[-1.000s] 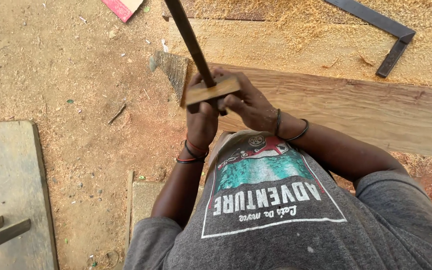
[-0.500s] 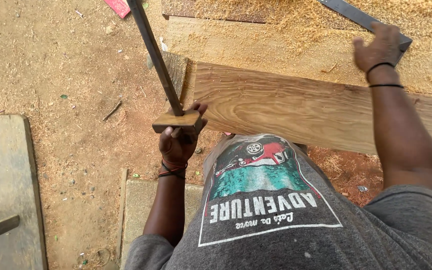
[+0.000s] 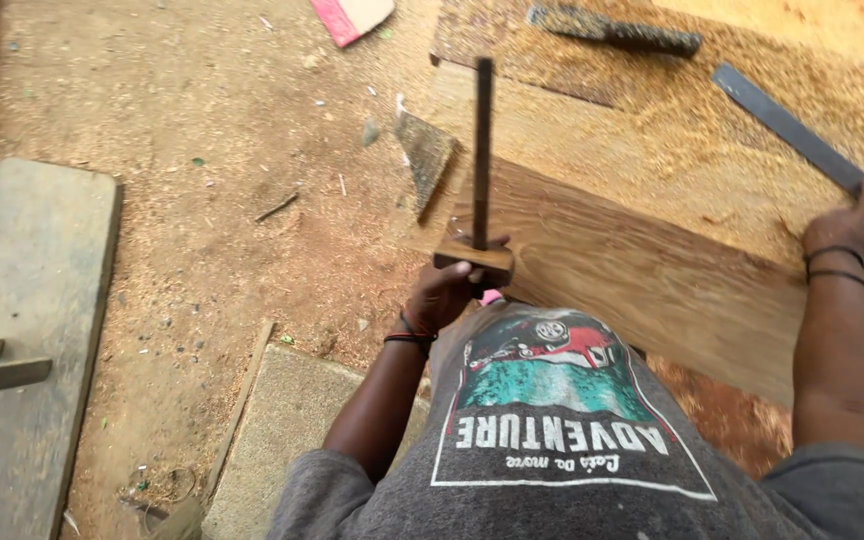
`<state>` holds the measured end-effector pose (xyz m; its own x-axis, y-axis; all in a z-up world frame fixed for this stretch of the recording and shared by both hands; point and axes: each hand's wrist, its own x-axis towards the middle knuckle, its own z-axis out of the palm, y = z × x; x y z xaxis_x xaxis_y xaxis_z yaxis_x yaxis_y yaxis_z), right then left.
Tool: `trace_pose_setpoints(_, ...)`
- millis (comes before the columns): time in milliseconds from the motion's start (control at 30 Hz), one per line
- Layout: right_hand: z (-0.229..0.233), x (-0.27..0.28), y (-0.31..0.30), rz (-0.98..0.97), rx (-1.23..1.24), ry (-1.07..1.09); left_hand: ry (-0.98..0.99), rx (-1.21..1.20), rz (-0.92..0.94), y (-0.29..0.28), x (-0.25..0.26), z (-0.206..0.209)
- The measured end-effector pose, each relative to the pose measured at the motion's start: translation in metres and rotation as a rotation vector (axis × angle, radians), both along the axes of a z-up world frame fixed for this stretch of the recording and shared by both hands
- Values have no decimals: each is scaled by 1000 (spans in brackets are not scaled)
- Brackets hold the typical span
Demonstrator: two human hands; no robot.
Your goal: Marking lines on a wooden plank using a marking gauge and a try square.
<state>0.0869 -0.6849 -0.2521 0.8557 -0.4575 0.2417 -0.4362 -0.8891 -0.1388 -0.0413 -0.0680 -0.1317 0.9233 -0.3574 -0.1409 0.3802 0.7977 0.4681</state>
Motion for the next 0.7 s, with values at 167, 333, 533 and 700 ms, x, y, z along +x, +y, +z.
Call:
trace_pose_setpoints(167, -21, 13, 0, -335, 489, -581, 74, 81, -82, -1, 11, -11)
trace_pose_setpoints(333, -14, 16, 8, -519, 422, -329, 8, 111, -164, 10, 16, -17)
trace_pose_setpoints(533, -36, 15, -16, -299, 173, -266, -26, 148, -194, 11, 19, -12)
trace_pose_setpoints(700, -55, 16, -37, -68, -155, -229, -3, 151, -216, 10, 18, -11)
